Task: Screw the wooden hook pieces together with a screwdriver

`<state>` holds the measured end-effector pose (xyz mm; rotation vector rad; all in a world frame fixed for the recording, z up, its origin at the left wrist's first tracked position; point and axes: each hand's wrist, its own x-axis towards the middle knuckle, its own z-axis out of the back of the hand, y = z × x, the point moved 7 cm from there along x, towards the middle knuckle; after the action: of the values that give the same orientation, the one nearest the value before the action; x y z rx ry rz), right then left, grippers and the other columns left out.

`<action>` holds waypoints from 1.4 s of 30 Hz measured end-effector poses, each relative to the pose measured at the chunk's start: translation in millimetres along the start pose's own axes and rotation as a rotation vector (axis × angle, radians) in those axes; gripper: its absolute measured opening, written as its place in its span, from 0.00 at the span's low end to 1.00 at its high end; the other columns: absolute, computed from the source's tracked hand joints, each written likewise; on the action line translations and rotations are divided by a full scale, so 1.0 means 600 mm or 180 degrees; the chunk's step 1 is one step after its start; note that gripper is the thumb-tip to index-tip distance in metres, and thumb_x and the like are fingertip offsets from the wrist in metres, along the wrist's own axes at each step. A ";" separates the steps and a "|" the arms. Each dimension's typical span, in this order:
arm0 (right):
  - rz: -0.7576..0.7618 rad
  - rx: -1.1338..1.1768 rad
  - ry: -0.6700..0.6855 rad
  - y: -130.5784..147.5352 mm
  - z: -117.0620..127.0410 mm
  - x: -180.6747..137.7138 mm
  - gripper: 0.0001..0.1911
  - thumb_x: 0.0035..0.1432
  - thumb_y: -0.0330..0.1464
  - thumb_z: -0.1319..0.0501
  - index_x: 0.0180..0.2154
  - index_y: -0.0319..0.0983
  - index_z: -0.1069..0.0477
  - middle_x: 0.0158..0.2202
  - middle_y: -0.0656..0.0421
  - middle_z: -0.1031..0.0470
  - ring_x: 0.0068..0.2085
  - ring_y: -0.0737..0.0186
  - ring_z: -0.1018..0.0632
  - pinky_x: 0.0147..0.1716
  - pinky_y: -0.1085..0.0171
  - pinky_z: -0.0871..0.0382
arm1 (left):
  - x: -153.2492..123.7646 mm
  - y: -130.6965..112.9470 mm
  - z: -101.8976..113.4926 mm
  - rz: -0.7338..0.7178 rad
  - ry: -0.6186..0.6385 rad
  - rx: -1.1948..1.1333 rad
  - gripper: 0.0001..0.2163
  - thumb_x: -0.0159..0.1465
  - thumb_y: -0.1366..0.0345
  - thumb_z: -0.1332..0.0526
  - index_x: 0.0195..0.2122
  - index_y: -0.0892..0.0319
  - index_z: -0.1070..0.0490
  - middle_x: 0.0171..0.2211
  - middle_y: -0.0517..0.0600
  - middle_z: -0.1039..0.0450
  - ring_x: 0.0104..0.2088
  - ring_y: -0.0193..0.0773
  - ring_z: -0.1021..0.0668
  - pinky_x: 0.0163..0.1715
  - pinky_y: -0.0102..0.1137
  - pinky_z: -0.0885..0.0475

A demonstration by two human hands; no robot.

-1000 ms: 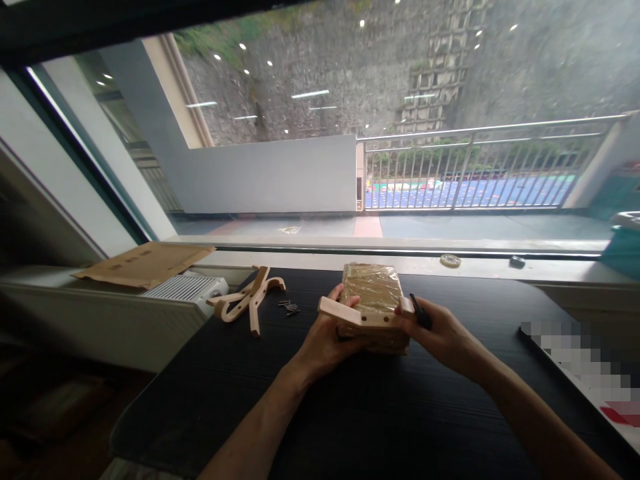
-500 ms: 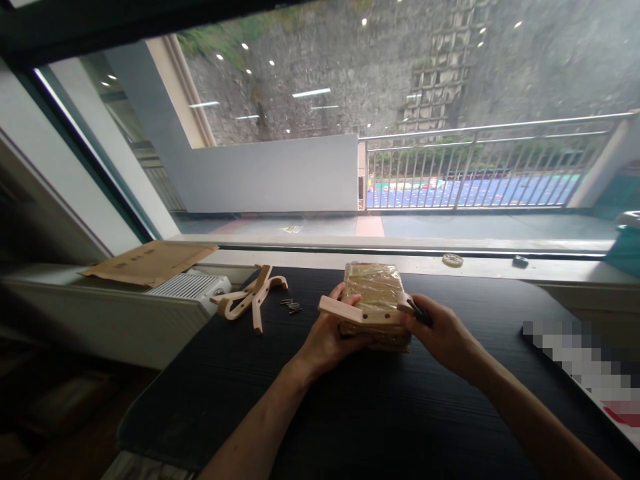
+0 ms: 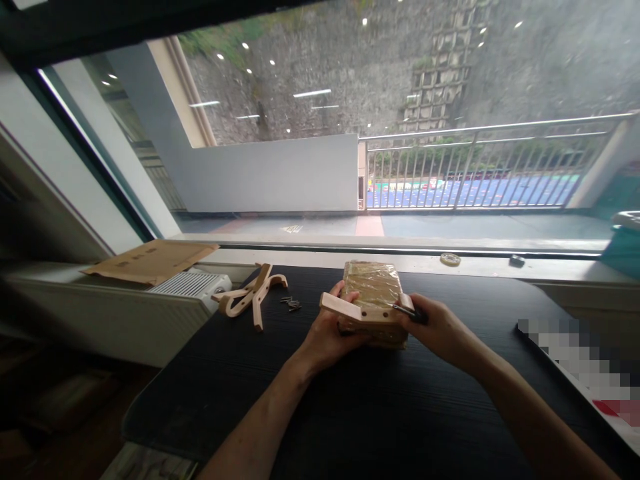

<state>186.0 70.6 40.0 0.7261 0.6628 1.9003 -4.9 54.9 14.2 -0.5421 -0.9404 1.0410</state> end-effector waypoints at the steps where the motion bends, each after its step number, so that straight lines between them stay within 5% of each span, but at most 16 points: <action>1: -0.0001 0.0019 0.0019 0.001 -0.001 0.000 0.09 0.54 0.37 0.44 0.32 0.38 0.33 0.24 0.64 0.35 0.27 0.67 0.35 0.25 0.67 0.41 | 0.001 0.000 -0.002 0.0032 -0.0017 -0.0057 0.33 0.49 0.57 0.30 0.56 0.58 0.37 0.64 0.57 0.52 0.65 0.54 0.50 0.63 0.44 0.50; 5: -0.0017 0.0245 0.0057 -0.002 0.001 -0.002 0.15 0.53 0.38 0.42 0.41 0.37 0.32 0.29 0.61 0.30 0.30 0.64 0.31 0.30 0.65 0.37 | -0.004 -0.010 0.001 0.0214 0.0022 -0.0361 0.35 0.47 0.60 0.29 0.56 0.57 0.37 0.62 0.56 0.46 0.64 0.53 0.48 0.64 0.44 0.54; 10: -0.0396 0.0755 0.0624 -0.037 0.008 -0.013 0.37 0.47 0.40 0.35 0.57 0.39 0.44 0.35 0.59 0.30 0.32 0.64 0.30 0.28 0.66 0.35 | -0.019 -0.025 0.049 0.0639 0.0744 -0.1426 0.35 0.52 0.59 0.32 0.60 0.53 0.43 0.63 0.53 0.44 0.63 0.48 0.42 0.62 0.42 0.48; 13: -0.0422 0.0673 0.0790 -0.047 0.015 -0.017 0.36 0.46 0.40 0.35 0.56 0.39 0.42 0.28 0.64 0.36 0.27 0.67 0.34 0.24 0.68 0.39 | 0.028 -0.024 0.117 0.0581 -0.0031 -0.1647 0.27 0.61 0.48 0.49 0.58 0.56 0.40 0.62 0.55 0.43 0.62 0.47 0.41 0.59 0.42 0.42; 15: -0.0362 0.0680 0.0829 -0.045 0.012 -0.018 0.35 0.46 0.40 0.35 0.55 0.39 0.41 0.25 0.66 0.38 0.26 0.68 0.36 0.23 0.69 0.41 | 0.080 -0.018 0.133 0.0649 -0.0405 -0.0901 0.27 0.63 0.48 0.53 0.58 0.59 0.41 0.61 0.56 0.41 0.61 0.45 0.39 0.57 0.40 0.39; 18: -0.0224 0.0637 0.0619 -0.043 0.007 -0.011 0.32 0.45 0.40 0.35 0.52 0.39 0.39 0.24 0.66 0.37 0.25 0.68 0.35 0.23 0.68 0.42 | 0.155 -0.013 0.094 0.0871 -0.0060 0.0099 0.28 0.59 0.50 0.47 0.56 0.61 0.38 0.57 0.58 0.35 0.57 0.47 0.33 0.54 0.38 0.36; 21: -0.0250 0.0430 -0.0057 -0.063 0.022 0.003 0.27 0.45 0.44 0.36 0.47 0.40 0.35 0.23 0.65 0.34 0.25 0.65 0.33 0.25 0.66 0.40 | 0.178 -0.018 0.067 0.1038 0.0190 0.0623 0.26 0.48 0.55 0.36 0.48 0.62 0.30 0.49 0.57 0.27 0.50 0.49 0.27 0.48 0.35 0.32; 25: -0.0362 0.0338 -0.0858 -0.097 0.059 0.017 0.19 0.48 0.44 0.40 0.39 0.40 0.30 0.25 0.61 0.29 0.28 0.61 0.29 0.29 0.63 0.37 | 0.124 -0.036 0.109 0.1442 0.0099 0.1443 0.20 0.45 0.50 0.36 0.32 0.62 0.27 0.36 0.60 0.24 0.44 0.60 0.25 0.43 0.46 0.33; 28: -0.0434 0.0455 -0.0909 -0.104 0.076 0.017 0.17 0.52 0.43 0.44 0.38 0.38 0.29 0.27 0.59 0.28 0.30 0.60 0.28 0.31 0.62 0.36 | 0.084 -0.063 0.150 0.1543 -0.0194 0.2384 0.23 0.51 0.43 0.43 0.35 0.59 0.27 0.32 0.58 0.24 0.40 0.57 0.23 0.41 0.47 0.32; 32: -0.0381 0.0638 -0.0664 -0.071 0.091 0.003 0.20 0.55 0.46 0.46 0.37 0.37 0.28 0.23 0.61 0.31 0.26 0.64 0.31 0.26 0.64 0.38 | 0.079 -0.092 0.089 0.0692 0.0236 0.1241 0.28 0.56 0.46 0.44 0.54 0.57 0.35 0.48 0.55 0.28 0.49 0.47 0.26 0.48 0.37 0.33; 34: -0.0300 0.0804 -0.0406 -0.047 0.090 -0.004 0.23 0.55 0.49 0.46 0.40 0.36 0.28 0.22 0.62 0.33 0.24 0.66 0.33 0.24 0.65 0.38 | 0.069 -0.081 0.045 0.0707 0.0703 0.0801 0.32 0.52 0.47 0.39 0.56 0.56 0.37 0.55 0.56 0.34 0.53 0.50 0.30 0.53 0.37 0.36; 42: -0.0258 0.0745 0.0227 -0.029 0.005 -0.002 0.36 0.48 0.49 0.38 0.55 0.39 0.36 0.48 0.50 0.28 0.47 0.50 0.27 0.45 0.55 0.34 | 0.000 -0.001 0.055 0.1592 -0.0144 -0.0004 0.36 0.47 0.46 0.35 0.53 0.63 0.37 0.54 0.65 0.34 0.52 0.58 0.29 0.50 0.42 0.35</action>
<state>199.0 76.7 29.5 0.7682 0.9572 1.7993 -32.9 53.1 31.9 -0.7806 -0.8633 1.5047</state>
